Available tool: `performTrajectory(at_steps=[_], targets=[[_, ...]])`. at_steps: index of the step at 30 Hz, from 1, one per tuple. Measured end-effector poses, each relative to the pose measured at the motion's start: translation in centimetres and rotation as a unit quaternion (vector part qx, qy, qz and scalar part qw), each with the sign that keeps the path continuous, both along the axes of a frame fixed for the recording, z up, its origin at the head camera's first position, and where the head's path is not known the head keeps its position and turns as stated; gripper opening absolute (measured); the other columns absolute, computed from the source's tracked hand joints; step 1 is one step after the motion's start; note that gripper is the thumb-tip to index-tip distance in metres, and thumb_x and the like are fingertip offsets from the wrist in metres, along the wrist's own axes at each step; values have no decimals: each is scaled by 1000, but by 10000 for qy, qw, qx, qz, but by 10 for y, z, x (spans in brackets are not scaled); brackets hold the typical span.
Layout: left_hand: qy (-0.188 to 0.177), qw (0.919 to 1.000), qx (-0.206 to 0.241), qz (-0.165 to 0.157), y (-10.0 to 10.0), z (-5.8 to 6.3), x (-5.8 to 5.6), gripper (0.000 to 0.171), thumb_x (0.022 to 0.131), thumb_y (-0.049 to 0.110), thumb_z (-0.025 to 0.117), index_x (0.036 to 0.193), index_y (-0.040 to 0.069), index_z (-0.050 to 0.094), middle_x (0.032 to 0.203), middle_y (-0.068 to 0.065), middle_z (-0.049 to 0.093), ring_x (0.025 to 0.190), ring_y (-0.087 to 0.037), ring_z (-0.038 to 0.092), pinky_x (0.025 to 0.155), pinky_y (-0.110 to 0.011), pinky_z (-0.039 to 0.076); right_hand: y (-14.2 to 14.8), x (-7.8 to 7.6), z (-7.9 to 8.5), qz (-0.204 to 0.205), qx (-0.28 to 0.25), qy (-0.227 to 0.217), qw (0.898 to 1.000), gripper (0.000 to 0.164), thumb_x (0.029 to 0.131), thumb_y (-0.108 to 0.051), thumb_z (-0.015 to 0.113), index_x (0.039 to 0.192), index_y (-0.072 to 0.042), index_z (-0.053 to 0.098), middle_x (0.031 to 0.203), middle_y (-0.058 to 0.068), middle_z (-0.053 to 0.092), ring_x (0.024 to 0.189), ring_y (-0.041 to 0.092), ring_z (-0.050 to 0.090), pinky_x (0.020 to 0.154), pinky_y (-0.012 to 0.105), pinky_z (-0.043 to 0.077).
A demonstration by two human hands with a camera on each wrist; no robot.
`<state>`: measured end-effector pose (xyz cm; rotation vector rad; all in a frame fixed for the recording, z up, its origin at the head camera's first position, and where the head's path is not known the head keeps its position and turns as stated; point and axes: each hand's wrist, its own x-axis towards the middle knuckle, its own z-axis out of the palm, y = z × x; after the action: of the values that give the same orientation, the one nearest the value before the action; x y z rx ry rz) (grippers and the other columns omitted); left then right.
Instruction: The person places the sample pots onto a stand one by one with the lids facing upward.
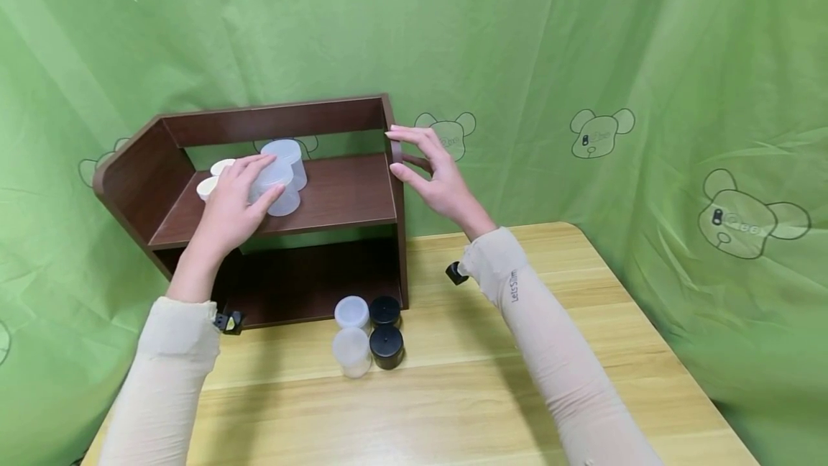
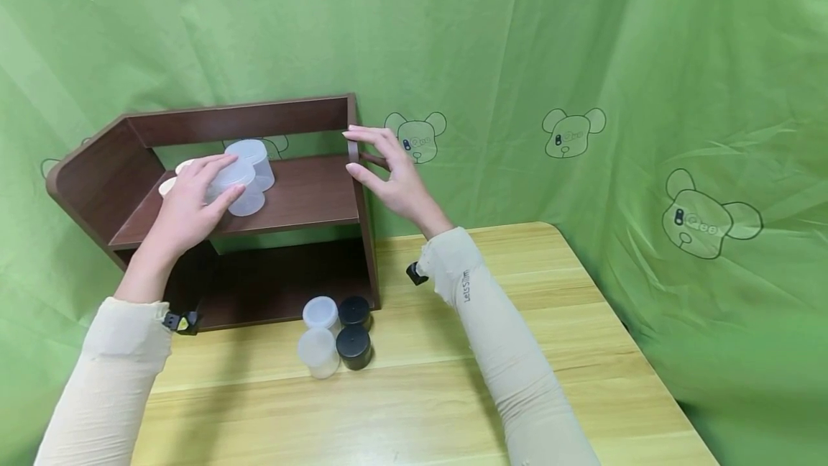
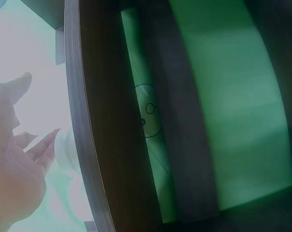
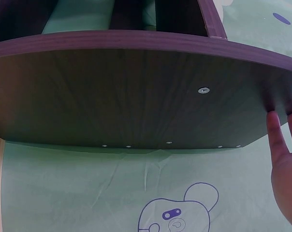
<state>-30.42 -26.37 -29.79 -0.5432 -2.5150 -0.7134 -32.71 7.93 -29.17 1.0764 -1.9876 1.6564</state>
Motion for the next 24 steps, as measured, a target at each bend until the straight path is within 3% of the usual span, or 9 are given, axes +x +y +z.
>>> performTrajectory(at_steps=[24], targets=[[118,9995,-79,265,1,-5,0,53,105,32,60,151,8,53,153,-22,49,138,-46,42,113,-65,34,-4,1,-1,-36,-18,-39,10000,46,100,-2,64,145,-1,55,156,13,44,141,25,46,117,39,45]])
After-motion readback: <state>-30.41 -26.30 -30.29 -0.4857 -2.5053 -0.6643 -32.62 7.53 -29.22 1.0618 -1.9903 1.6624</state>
